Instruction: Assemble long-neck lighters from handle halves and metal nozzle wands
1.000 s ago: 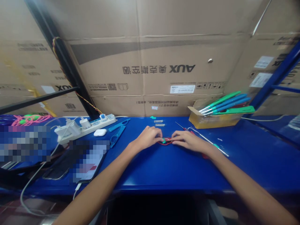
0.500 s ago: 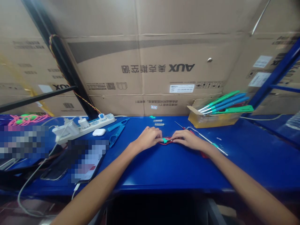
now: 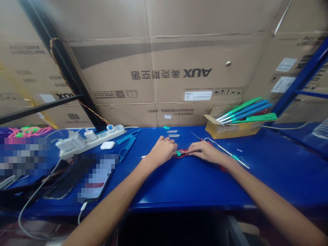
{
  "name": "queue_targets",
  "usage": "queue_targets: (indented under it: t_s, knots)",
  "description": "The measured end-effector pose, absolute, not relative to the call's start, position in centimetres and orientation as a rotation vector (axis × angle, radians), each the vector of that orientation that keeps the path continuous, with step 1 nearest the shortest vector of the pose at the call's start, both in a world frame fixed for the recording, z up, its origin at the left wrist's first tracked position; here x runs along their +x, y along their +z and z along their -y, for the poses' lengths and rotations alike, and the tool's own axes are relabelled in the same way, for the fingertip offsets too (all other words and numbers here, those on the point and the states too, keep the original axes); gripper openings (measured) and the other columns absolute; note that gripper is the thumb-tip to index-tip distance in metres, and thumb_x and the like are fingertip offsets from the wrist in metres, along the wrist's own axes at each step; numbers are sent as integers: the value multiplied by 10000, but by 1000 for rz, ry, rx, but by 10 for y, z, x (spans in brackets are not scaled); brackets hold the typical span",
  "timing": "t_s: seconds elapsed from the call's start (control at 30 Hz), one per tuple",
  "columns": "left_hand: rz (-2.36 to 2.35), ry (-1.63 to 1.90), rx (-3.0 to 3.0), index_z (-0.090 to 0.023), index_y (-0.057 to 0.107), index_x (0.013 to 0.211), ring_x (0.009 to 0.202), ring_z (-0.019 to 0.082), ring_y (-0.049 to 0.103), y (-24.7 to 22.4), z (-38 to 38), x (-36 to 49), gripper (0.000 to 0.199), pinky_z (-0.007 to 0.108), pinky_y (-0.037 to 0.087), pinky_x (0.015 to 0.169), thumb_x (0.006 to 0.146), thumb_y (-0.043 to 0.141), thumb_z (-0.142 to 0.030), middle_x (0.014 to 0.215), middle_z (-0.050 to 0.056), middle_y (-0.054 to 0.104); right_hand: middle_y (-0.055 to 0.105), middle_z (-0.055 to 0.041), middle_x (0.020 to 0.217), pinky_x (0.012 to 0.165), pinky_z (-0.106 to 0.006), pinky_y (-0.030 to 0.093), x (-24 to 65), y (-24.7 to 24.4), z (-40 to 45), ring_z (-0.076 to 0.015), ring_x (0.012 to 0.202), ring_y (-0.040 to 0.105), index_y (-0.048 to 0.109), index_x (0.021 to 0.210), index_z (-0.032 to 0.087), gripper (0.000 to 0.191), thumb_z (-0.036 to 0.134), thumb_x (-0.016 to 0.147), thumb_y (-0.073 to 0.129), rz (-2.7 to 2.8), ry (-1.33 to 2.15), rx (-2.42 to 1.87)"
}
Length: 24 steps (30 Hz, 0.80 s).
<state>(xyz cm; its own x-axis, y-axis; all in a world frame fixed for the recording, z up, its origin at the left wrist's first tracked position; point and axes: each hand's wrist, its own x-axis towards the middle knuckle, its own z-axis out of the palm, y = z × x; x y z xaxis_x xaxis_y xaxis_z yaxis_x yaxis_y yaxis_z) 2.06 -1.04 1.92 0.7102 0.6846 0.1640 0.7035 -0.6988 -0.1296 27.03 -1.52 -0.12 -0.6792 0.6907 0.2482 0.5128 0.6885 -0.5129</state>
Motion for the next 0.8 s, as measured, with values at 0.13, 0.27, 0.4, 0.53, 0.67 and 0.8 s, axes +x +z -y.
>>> queue_targets:
  t_s: [0.13,0.27,0.4,0.53,0.67,0.8]
  knots:
    - [1113,-148,-2730,-182,691,905,965,236,611,17,11,22,178,343,295,773,963,676,-350,978,54,718,763,-75,1001,836,-314,532,271,-4,14,-193,907,710,791,1078,221,299,381,1013,547,2466,539,-908]
    - [1102,-185,-2745,-181,695,908,950,221,613,15,9,23,210,333,293,768,970,664,-379,976,47,719,738,-86,1089,893,-327,532,276,-6,12,-197,977,700,781,1119,220,274,341,1002,565,2513,562,-877]
    - [1087,-173,-2741,-174,700,915,963,218,616,14,7,25,225,335,295,783,987,639,-378,988,48,719,714,-96,1157,921,-344,527,277,-3,15,-207,1033,679,761,1183,234,301,294,1023,513,2600,487,-879]
    - [1049,-175,-2723,-172,706,928,969,218,615,12,6,24,236,338,291,789,1004,609,-373,990,55,721,716,-110,1123,892,-343,530,274,1,20,-209,998,677,773,1149,217,340,269,1042,455,2641,393,-868]
    - [1047,-161,-2712,-174,721,935,956,220,622,12,6,24,246,339,289,773,1013,596,-370,969,60,733,722,-111,1091,860,-326,533,273,0,20,-204,960,686,772,1143,201,330,248,1034,464,2620,401,-858]
    - [1053,-102,-2690,-158,735,908,921,229,635,14,7,27,273,339,294,752,1014,592,-364,935,86,744,730,-99,1055,839,-322,532,273,-3,17,-201,927,690,783,1096,207,299,230,1017,495,2585,411,-857]
